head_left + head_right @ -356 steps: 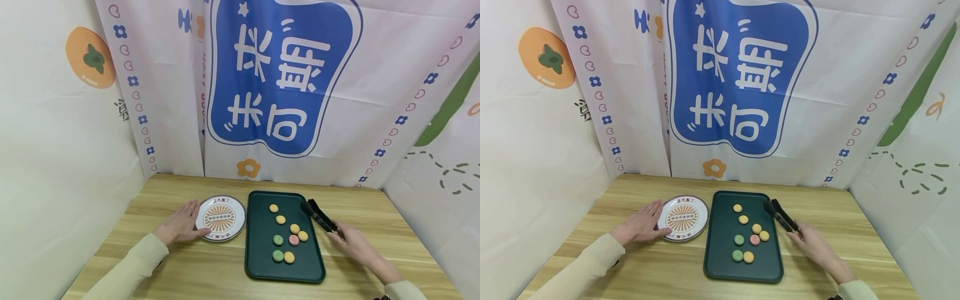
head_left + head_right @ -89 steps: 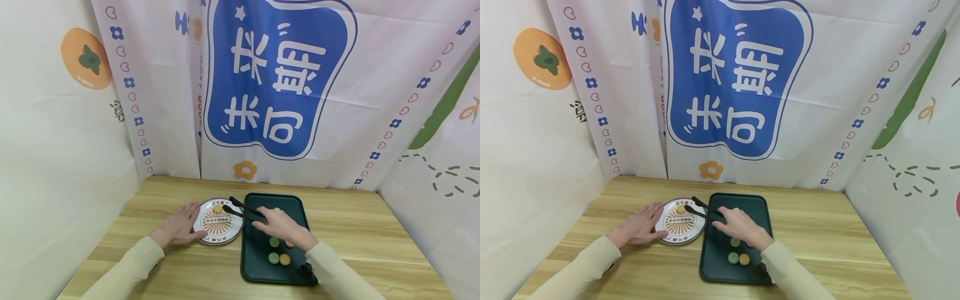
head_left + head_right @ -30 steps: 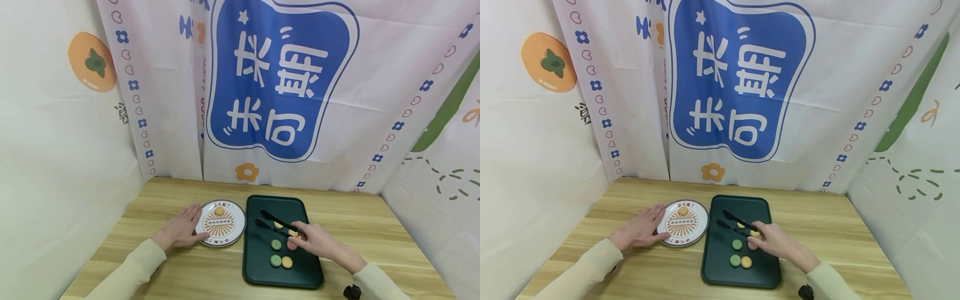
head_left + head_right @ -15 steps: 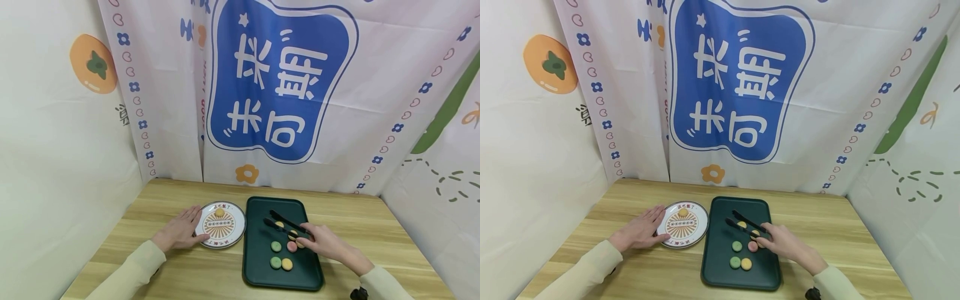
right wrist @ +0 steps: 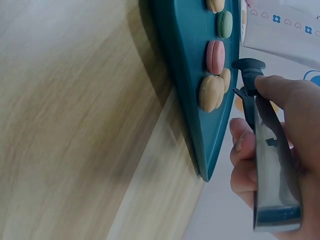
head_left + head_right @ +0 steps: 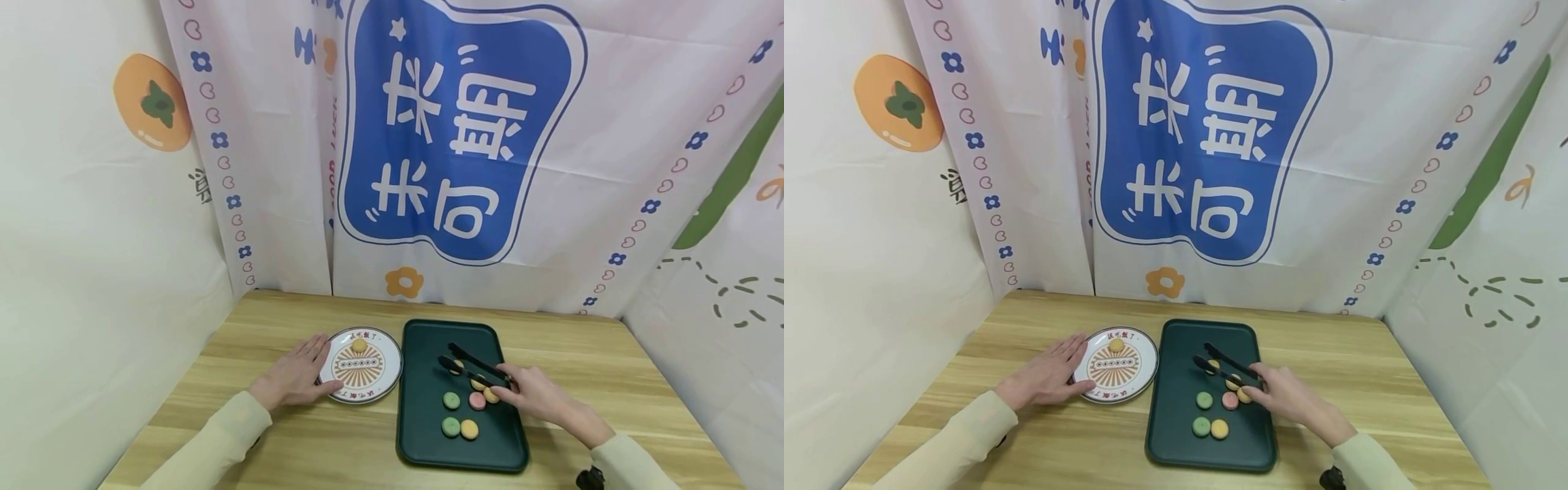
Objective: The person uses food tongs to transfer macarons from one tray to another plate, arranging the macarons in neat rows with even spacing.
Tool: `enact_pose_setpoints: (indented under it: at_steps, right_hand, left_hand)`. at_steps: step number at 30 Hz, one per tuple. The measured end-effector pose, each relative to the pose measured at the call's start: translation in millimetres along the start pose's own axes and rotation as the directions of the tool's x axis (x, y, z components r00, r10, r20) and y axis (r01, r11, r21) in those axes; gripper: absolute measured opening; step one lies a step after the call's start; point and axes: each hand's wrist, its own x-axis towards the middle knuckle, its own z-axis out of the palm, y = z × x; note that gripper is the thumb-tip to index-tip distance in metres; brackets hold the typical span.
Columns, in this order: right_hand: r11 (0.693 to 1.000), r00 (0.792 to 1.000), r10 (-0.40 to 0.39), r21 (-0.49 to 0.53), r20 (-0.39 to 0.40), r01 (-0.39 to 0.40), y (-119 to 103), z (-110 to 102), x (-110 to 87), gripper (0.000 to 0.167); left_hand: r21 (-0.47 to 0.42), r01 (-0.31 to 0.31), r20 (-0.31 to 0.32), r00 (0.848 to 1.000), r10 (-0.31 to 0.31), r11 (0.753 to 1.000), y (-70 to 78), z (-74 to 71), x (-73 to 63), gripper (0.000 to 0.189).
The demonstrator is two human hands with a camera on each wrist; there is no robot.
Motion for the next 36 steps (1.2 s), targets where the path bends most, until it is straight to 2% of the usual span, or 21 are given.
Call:
enact_pose_setpoints:
  at_steps: [12, 23, 30, 36]
  right_hand:
    - [1.000, 1.000, 0.021, 0.020, -0.003, -0.021, 5, -1, -2.2, 0.051]
    - [1.000, 1.000, 0.017, 0.026, 0.011, -0.017, 9, 2, -2.6, 0.044]
    - [1.000, 0.999, 0.015, 0.014, 0.033, -0.015, 11, 4, -3.0, 0.056]
    - [1.000, 0.999, 0.020, 0.017, 0.044, -0.021, 12, 4, -2.8, 0.059]
  left_hand:
    - [-0.009, 0.002, 0.008, 1.000, -0.002, 1.000, -0.3, 0.5, 0.8, 0.102]
    - [0.000, 0.009, 0.014, 1.000, -0.009, 1.000, -0.5, 2.2, 1.5, 0.102]
    - [-0.002, 0.004, 0.008, 1.000, -0.004, 1.000, -0.3, 2.7, 1.2, 0.102]
    - [0.003, 0.003, 0.009, 1.000, -0.003, 1.000, -0.7, 2.1, 0.7, 0.102]
